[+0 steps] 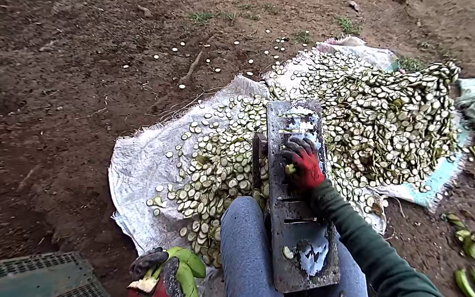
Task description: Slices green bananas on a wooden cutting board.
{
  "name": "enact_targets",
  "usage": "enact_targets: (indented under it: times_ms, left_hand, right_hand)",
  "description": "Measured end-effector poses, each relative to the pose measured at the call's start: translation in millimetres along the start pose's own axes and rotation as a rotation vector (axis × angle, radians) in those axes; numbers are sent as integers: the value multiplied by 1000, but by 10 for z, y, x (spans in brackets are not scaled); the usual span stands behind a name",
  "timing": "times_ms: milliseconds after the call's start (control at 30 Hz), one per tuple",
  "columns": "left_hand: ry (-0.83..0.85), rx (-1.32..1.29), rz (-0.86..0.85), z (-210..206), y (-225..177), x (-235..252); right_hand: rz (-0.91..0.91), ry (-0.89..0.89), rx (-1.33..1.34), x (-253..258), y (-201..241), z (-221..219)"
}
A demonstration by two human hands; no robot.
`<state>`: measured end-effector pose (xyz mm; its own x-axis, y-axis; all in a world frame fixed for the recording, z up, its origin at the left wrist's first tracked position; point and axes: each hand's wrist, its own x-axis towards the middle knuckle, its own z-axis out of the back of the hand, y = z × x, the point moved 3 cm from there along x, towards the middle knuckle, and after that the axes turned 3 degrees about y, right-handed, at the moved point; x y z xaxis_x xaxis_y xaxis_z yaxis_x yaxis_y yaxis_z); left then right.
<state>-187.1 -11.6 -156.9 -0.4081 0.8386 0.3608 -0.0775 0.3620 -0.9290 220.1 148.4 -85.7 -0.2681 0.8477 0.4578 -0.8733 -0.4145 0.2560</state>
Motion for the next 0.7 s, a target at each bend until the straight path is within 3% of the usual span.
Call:
enact_targets:
  times_ms: [100,167,233,300,367,433,500,600,700]
  left_hand:
    - [15,-65,-45,-97,-125,-10]
    - [10,-69,-44,-119,-200,-29]
    - [13,-51,-28,-102,-232,-29]
    - [19,-35,-28,-61,-178,-32]
    - [35,-15,-22,-31,-110,-18]
    - [26,-4,-24,-20,-10,3]
    - [17,7,-8,-18,65,11]
    - [6,-28,5,-115,-51,23]
    - [-4,-30,-13,-121,-173,3]
  right_hand:
    - [-195,132,-64,745,-321,-22]
    - [-236,128,-70,684,-224,21]
    - [-158,52,-29,84,102,37]
    - [-61,-35,27,-832,500,26]
    - [-44,-30,61,-1573,867,89]
    - [-28,31,60,-1706,907,100]
    - [-51,83,57,-1210,677,95]
    - [-168,268,8,-52,123,60]
    - [-364,235,-106,846,-399,-32]
